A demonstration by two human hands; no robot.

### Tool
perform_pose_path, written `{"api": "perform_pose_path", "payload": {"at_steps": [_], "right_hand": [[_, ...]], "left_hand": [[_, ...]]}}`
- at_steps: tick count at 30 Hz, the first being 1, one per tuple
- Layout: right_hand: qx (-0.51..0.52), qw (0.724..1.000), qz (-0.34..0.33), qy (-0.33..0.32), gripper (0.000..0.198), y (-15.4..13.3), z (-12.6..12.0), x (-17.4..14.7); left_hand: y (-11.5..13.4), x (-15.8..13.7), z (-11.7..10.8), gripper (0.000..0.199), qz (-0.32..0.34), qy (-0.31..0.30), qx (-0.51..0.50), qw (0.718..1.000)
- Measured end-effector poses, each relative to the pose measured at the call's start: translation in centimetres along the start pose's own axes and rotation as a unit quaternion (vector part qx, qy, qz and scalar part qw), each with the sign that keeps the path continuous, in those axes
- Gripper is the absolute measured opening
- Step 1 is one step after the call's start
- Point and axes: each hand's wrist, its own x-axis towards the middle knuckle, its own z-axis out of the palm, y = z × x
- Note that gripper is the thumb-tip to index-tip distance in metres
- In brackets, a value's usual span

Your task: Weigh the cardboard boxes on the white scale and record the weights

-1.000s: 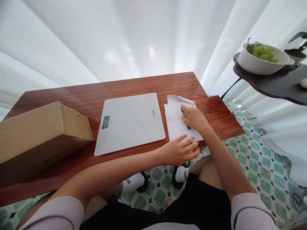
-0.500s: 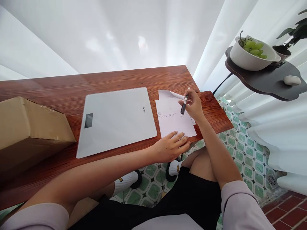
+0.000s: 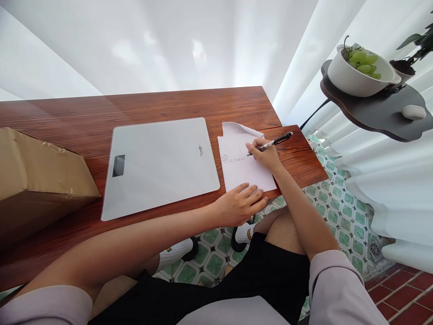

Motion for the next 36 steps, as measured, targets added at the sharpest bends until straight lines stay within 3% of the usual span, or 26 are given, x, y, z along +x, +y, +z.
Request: {"api": "perform_pose_path", "payload": {"at_steps": [4,9,22,36], "right_hand": [[-0.016,0.999,0.040,-0.016,0.041,0.10,0.33,-0.24],[-0.091,0.996,-0.015,-0.015,0.039,0.24,0.64,-0.45],[-0.141,0.990,-0.003,-0.003,0.031,0.37,1.05,-0.41],[-0.104,0.995,0.008,0.000,0.028,0.72,0.93,-0.24]], "left_hand": [[0.04,0.04,0.09,0.039,-0.004,-0.001,-0.001,1.000],[0.03,0.17,-0.17,0.041,-0.004,-0.021,-0.008,1.000],[0.02,0.19,-0.28,0.039,-0.007,-0.018,-0.012,1.000],[0.01,0.17,-0.44,0.039,-0.008,-0.034,-0.012,0.999]]}}
